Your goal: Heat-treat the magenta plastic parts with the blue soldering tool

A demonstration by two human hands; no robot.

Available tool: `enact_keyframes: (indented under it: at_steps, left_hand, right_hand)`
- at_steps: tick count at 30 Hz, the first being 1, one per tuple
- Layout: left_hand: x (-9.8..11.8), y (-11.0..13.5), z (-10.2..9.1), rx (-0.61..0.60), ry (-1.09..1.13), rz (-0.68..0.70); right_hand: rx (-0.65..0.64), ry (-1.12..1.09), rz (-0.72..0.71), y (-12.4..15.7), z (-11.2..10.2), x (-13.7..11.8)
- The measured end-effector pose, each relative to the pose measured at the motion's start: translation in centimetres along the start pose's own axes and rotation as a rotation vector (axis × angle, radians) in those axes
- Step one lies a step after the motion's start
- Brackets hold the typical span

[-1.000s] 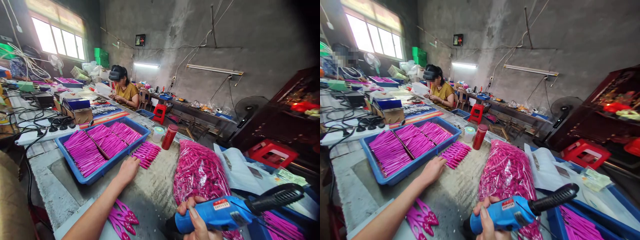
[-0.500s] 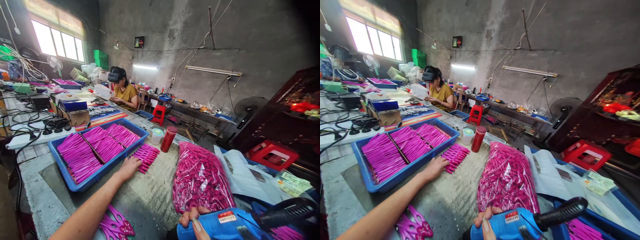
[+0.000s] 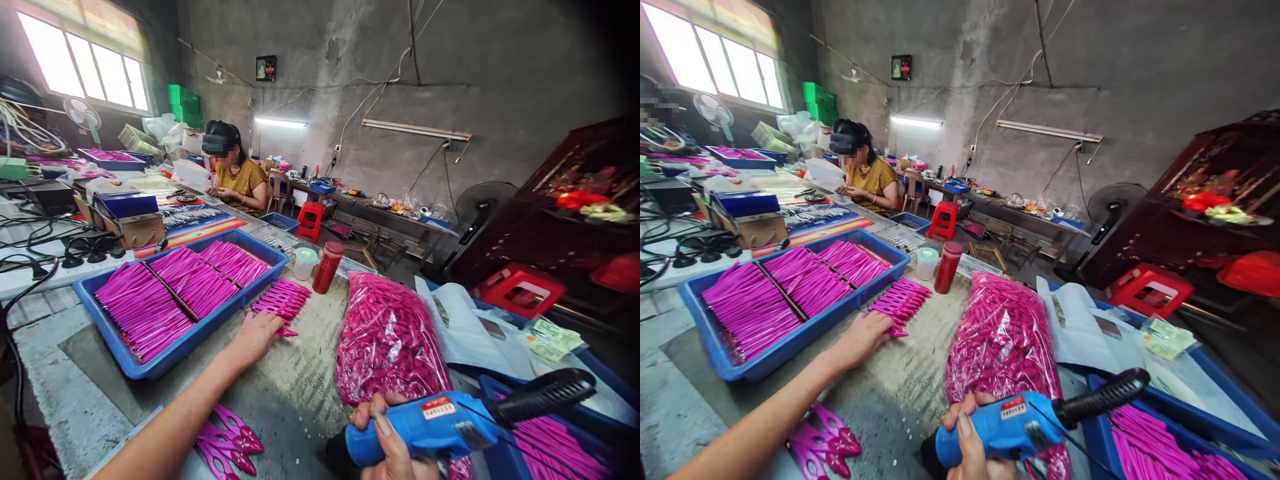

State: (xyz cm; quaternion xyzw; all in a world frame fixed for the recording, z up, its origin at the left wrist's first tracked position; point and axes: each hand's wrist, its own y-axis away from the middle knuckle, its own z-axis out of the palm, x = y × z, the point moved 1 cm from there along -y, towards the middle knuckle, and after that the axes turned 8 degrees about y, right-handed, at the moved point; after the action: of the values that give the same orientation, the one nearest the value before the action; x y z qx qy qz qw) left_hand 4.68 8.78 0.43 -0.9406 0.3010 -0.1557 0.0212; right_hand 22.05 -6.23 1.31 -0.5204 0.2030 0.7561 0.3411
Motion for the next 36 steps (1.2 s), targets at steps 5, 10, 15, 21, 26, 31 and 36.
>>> enact_keyframes:
  at_steps: [5,10,15,21,26,31,36]
  left_hand:
    - [3.2,3.7,1.3,-0.17,0.06,0.007]
    - [3.7,5.9,2.7,-0.242,0.139,-0.152]
    - [2.9,6.1,2.9,-0.223,0.265,-0.136]
    - [3.2,6.3,3.2,-0.208,0.216,-0.098]
    - [4.3,6.1,3.0,-0.203,0.219,-0.1]
    - [5.4,5.5,2.8,-0.225,0.215,-0.121]
    - [5.9,5.2,3.6,-0.224,0.218,-0.125]
  right_hand:
    - [0.026,-0.024,-0.028,-0.4,-0.2,0.1]
    - [0.012,-0.007,-0.053,-0.8,-0.8,0.3]
    - [0.003,0.0,-0.063,-0.9,-1.2,0.6]
    - [-0.013,0.004,-0.078,-0.8,-1.3,0.9]
    - [-0.009,0.026,-0.092,-0.9,-1.2,0.8]
    - [-0.007,0.012,-0.069,-0.9,-0.9,0.7]
    - [0.002,0.006,-0.051,-0.9,-0.8,0.6]
